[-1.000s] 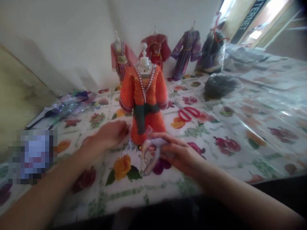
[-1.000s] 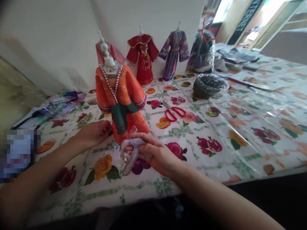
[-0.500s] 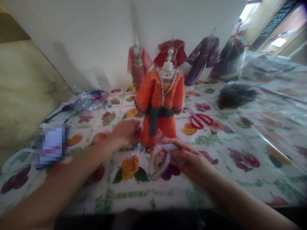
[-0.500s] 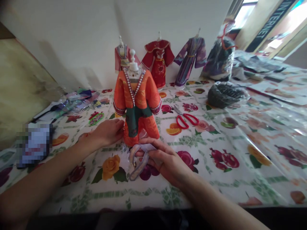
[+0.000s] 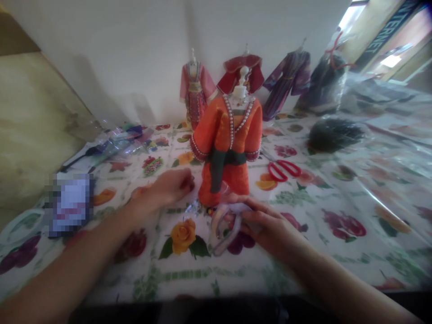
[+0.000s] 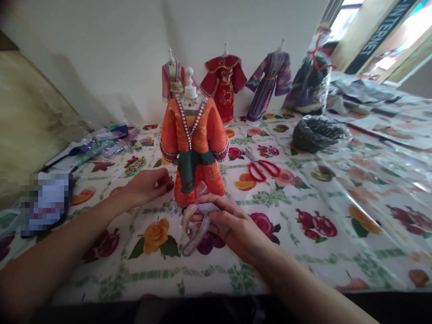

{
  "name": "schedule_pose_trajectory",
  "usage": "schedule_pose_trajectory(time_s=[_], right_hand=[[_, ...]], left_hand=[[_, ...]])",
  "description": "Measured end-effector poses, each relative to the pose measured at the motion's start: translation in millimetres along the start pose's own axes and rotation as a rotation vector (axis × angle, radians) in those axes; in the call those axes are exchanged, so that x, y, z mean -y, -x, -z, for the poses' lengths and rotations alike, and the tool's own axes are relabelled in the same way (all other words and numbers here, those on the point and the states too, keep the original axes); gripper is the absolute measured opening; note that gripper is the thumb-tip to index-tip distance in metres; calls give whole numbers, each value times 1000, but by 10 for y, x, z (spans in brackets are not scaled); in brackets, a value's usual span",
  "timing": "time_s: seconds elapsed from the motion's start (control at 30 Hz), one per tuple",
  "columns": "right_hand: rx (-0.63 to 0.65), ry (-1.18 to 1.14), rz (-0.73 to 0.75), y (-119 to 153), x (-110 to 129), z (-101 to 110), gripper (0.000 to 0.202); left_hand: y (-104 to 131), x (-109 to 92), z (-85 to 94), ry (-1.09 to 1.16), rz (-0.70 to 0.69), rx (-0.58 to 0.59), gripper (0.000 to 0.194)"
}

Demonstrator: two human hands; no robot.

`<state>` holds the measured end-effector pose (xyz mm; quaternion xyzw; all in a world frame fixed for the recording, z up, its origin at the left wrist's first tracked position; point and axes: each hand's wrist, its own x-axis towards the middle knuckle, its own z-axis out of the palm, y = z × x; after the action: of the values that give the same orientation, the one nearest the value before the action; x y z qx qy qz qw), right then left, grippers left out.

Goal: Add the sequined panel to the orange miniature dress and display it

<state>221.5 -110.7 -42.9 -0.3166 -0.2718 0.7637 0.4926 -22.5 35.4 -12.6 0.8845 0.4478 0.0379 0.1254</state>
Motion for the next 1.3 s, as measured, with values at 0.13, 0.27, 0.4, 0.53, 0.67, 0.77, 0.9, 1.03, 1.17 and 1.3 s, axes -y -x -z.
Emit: schedule_pose_trajectory(time_s=[0.13,0.27,0.4,0.53,0.67,0.77,0.9,1.03,1.17,1.3], right_hand=[[-9,-14,10,11,10,-21,27],[15,-33,17,12,2,-26,26],[-20,-6,11,9,4,-30,26],[-33,37,7,12,33,-50,24],[-13,80,0,15,40,-44,24],[8,91,9,14,24,-21,27],[7,64,26,6,11,-3,26],[-3,51,35,7,18,-24,26],[-29,86,58,26,24,-83,23],[-64,155,82,39,12,-104,24]], left_hand=[[160,73,27,702,80,29,7],[313,50,25,1067,87,37,8],[421,-22,-5,966,52,-37,10],[555,-108,-3,391,-77,-83,10],[669,-224,-15,35,-411,30,12],[676,-303,-68,-139,-551,24,19],[609,-348,-156,-308,-643,-14,24],[572,-338,-180,-237,-593,-43,19],[652,-397,-40,254,-303,22,10],[727,-561,131,742,-88,198,7]])
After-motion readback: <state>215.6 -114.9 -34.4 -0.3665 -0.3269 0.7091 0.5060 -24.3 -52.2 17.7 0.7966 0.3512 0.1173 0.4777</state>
